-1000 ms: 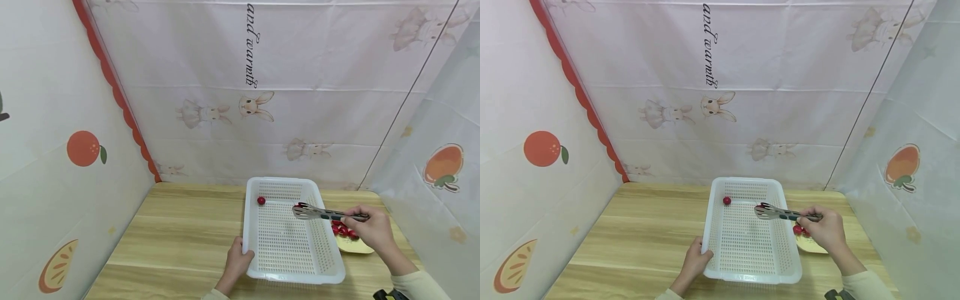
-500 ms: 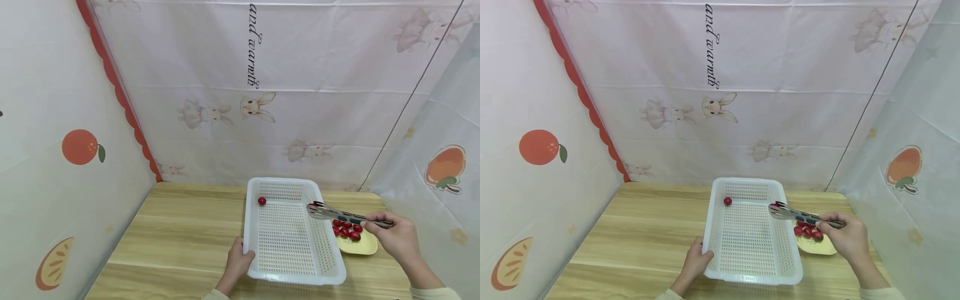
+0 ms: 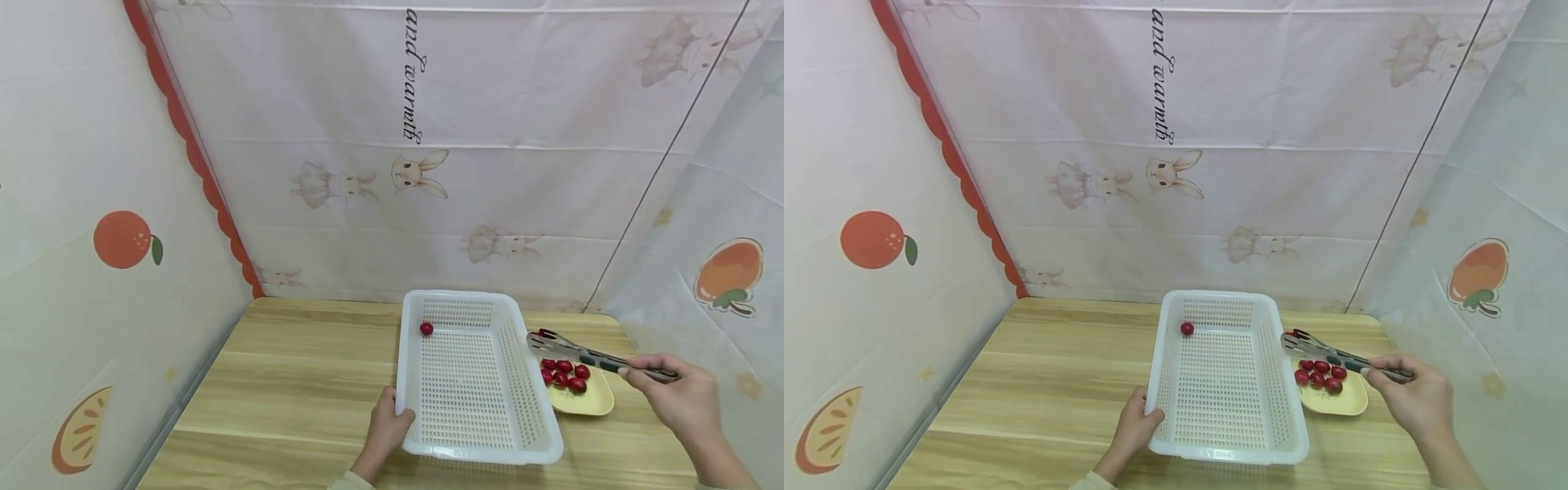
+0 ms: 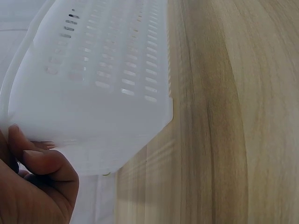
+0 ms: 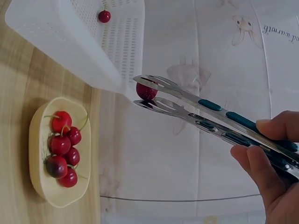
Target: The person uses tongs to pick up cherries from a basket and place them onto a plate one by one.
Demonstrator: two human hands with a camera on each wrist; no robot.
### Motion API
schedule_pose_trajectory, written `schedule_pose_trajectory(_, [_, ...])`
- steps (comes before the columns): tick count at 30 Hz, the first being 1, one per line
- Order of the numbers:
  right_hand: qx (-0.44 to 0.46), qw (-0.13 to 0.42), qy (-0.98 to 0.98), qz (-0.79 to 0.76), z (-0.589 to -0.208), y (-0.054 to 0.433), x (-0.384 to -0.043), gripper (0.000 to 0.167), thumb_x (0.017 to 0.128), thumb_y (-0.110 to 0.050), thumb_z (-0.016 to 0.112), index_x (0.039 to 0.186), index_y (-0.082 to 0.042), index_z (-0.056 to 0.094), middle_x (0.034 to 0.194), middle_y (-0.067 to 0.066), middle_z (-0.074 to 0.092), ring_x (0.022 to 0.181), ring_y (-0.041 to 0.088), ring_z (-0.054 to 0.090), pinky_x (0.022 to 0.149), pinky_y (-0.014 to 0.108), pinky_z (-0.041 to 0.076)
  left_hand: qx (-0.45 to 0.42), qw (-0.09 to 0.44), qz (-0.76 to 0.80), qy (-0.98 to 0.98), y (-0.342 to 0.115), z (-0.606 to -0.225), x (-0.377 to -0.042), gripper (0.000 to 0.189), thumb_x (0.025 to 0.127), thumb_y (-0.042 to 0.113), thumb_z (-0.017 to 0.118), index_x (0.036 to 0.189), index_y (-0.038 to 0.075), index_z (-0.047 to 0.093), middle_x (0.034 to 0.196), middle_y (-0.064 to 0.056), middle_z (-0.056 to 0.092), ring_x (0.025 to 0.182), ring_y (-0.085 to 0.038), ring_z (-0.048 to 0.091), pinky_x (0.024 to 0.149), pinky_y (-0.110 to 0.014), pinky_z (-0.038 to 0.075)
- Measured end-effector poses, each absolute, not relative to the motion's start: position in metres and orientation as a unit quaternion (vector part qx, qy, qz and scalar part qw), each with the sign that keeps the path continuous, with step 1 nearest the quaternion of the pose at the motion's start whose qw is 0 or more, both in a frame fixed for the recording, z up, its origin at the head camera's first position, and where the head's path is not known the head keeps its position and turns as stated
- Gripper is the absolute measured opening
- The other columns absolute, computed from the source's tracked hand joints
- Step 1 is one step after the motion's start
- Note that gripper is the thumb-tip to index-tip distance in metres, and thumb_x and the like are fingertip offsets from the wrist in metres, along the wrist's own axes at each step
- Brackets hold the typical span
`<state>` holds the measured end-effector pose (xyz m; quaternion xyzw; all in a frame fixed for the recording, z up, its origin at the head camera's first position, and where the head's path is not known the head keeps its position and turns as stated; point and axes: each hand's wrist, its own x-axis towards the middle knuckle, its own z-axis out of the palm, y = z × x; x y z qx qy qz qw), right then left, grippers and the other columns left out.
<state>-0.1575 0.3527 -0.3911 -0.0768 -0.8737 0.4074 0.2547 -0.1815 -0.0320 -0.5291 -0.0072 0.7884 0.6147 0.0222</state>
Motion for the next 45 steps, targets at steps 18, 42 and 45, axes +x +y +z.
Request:
schedule_pose_trajectory(18, [-0.212, 0.211, -0.883, 0.361, -0.412, 0.388, -0.151, 0.009, 0.072, -0.008, 0.075, 0.068, -0.003, 0.069, 0.054, -0.027, 0.051, 0.049, -0.008, 0.048, 0.044, 0.016, 0.04, -0.009, 0.024, 0.609, 0.793, -0.033, -0.523, -0.182, 0.034, 0.074, -0.004, 0.055, 0.106, -0.01, 0.046, 0.091, -0.02, 0.058, 0.074, -0.023, 0.063, 0.059, -0.033, 0.054])
schedule_pose_trajectory(42, [-0.232, 0.195, -0.915, 0.267, -0.428, 0.408, -0.146, 0.016, 0.075, -0.01, 0.07, 0.078, 0.005, 0.068, 0.064, 0.011, 0.066, 0.042, -0.009, 0.043, 0.049, 0.02, 0.033, -0.015, 0.021, 0.601, 0.799, -0.033, -0.523, -0.183, 0.032, 0.074, -0.004, 0.055, 0.105, -0.01, 0.046, 0.087, -0.018, 0.059, 0.072, -0.022, 0.062, 0.058, -0.032, 0.054])
schedule_pose_trajectory(45, [-0.245, 0.198, -0.91, 0.271, -0.425, 0.407, -0.147, 0.017, 0.075, -0.01, 0.07, 0.078, 0.006, 0.068, 0.064, 0.012, 0.066, 0.042, -0.008, 0.042, 0.048, 0.02, 0.033, -0.018, 0.022, 0.6, 0.799, -0.033, -0.523, -0.183, 0.032, 0.074, -0.004, 0.055, 0.105, -0.01, 0.046, 0.087, -0.017, 0.059, 0.072, -0.022, 0.062, 0.058, -0.033, 0.054])
